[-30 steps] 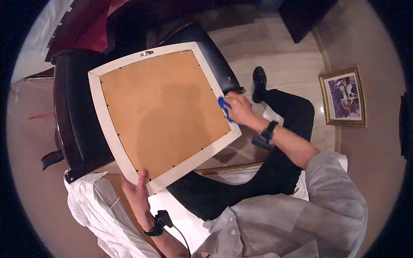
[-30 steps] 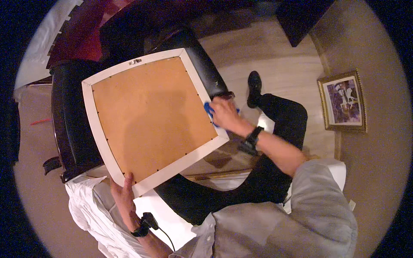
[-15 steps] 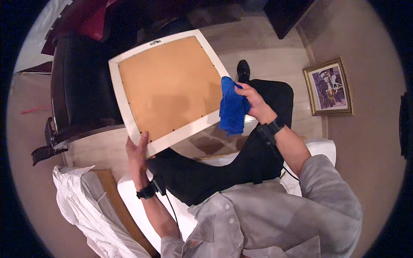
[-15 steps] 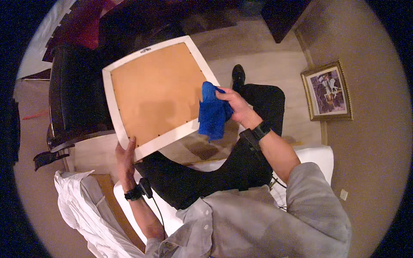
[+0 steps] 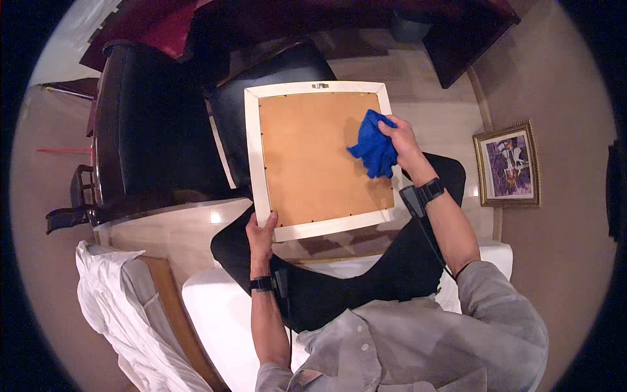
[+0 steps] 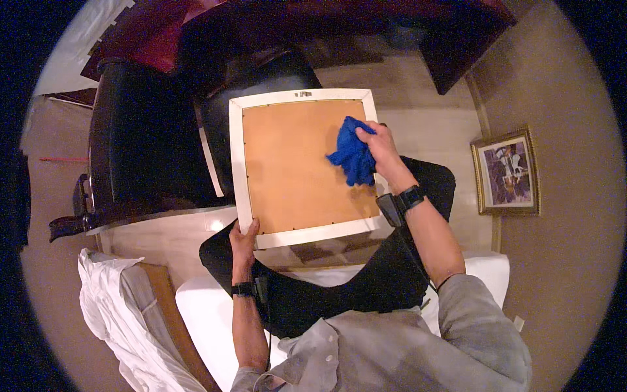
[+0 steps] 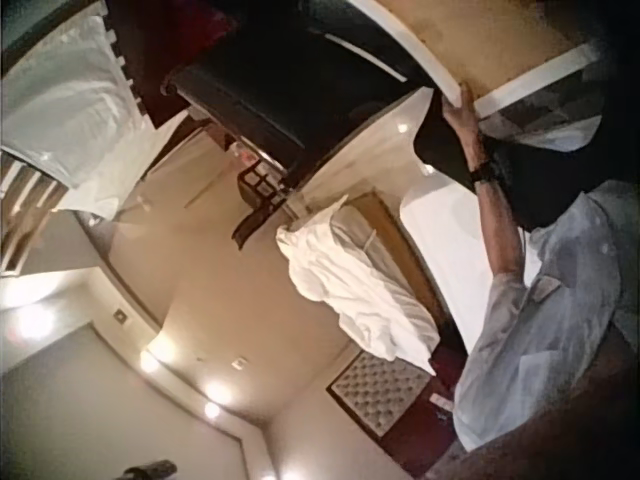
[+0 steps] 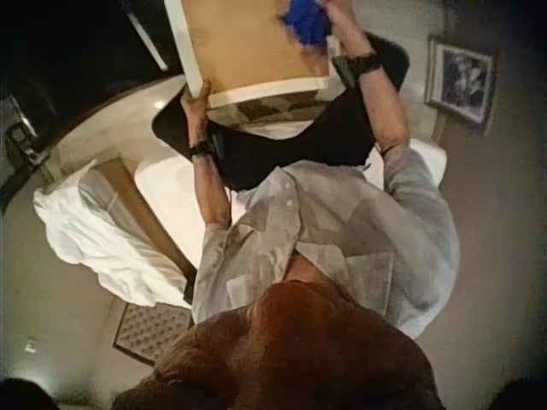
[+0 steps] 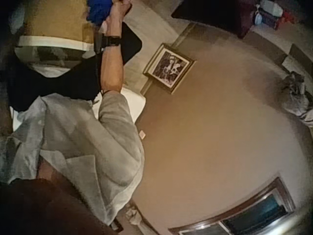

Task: Wiping a picture frame and a chair with a blue cloth.

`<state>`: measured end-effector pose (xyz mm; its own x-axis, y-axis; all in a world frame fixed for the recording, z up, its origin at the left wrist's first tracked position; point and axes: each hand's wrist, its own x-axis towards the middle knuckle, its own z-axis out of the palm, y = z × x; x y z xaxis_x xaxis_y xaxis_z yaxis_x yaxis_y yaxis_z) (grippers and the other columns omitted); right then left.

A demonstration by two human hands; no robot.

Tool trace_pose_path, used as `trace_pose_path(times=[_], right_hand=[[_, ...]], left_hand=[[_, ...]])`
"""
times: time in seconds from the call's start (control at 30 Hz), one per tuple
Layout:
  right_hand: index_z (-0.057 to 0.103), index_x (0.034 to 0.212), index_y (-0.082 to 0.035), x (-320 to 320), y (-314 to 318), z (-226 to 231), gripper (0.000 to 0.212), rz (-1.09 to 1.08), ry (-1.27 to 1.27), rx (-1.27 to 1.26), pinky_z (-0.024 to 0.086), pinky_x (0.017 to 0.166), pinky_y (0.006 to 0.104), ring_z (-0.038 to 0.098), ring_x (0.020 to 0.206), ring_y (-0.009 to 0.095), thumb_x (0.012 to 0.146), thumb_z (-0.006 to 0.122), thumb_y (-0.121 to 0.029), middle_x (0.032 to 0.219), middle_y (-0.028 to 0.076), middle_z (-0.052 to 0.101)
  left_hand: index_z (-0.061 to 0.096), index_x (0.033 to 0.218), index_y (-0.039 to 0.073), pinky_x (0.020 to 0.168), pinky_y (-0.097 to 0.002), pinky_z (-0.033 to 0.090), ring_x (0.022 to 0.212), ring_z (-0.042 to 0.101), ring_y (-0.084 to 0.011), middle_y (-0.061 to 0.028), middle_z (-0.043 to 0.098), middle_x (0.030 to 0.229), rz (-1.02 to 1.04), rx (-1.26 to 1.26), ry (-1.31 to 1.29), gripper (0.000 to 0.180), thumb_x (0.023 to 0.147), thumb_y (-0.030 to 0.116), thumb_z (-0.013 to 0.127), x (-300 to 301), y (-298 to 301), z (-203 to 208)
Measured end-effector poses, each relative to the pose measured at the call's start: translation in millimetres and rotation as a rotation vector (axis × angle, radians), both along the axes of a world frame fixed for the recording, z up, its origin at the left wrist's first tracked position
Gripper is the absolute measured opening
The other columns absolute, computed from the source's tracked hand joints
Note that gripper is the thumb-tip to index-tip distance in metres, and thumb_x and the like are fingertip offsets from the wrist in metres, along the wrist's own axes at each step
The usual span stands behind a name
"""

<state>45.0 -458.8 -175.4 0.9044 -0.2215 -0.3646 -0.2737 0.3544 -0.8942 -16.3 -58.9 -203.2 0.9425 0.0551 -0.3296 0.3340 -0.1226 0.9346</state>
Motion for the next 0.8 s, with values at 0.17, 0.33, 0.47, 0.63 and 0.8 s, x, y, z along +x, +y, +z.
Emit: trace_pose_path(times=[0.17, 0.33, 0.47, 0.63, 0.8], right_hand=[[0.064, 0.110, -0.005, 51, -29, -33, 0.024, -0.195, -0.010, -0.837, 0.052, 0.076, 0.0381, 0.067, 0.088, 0.027, 0.088, 0.064, -0.017, 0.094, 0.012, 0.070], [0.066, 0.106, -0.012, 99, 1, -4, 0.022, -0.288, 0.161, -1.490, 0.052, 0.077, 0.0479, 0.065, 0.092, 0.036, 0.085, 0.062, -0.018, 0.099, 0.016, 0.067], [0.066, 0.097, -0.005, 142, 22, -43, 0.017, -0.177, 0.118, -1.737, 0.054, 0.074, 0.0443, 0.065, 0.089, 0.033, 0.084, 0.056, -0.010, 0.098, 0.017, 0.062], [0.066, 0.091, -0.001, 163, 63, -37, 0.016, -0.021, -0.134, -1.725, 0.054, 0.073, 0.0451, 0.064, 0.089, 0.034, 0.084, 0.055, -0.011, 0.098, 0.017, 0.060], [0.066, 0.092, -0.001, 185, 100, -38, 0.016, 0.119, -0.214, -1.729, 0.053, 0.075, 0.0474, 0.064, 0.090, 0.035, 0.085, 0.054, -0.010, 0.101, 0.019, 0.060]], left_hand=[[0.059, 0.113, -0.005, 0.079, -0.0287, 0.050, 0.088, 0.063, -0.0131, -0.0090, 0.068, 0.102, -0.016, -0.016, 0.118, 0.033, 0.089, 0.017, 0.069, 16, 16, -30], [0.059, 0.116, -0.006, 0.079, -0.0301, 0.051, 0.091, 0.064, -0.0154, -0.0106, 0.068, 0.105, -0.010, -0.022, 0.316, 0.036, 0.091, 0.018, 0.067, 16, 19, -37], [0.059, 0.117, -0.005, 0.079, -0.0298, 0.051, 0.091, 0.064, -0.0162, -0.0107, 0.068, 0.105, -0.024, -0.035, 0.487, 0.036, 0.088, 0.015, 0.070, 20, 16, -44], [0.052, 0.124, -0.005, 0.084, -0.0311, 0.050, 0.098, 0.063, -0.0179, -0.0112, 0.065, 0.113, -0.142, -0.136, 0.209, 0.046, 0.086, 0.011, 0.071, 25, 14, -54], [0.040, 0.135, -0.003, 0.092, -0.0399, 0.047, 0.107, 0.059, -0.0305, -0.0209, 0.057, 0.122, 0.102, 0.350, 0.117, 0.067, 0.082, 0.019, 0.074, 39, -19, -24]])
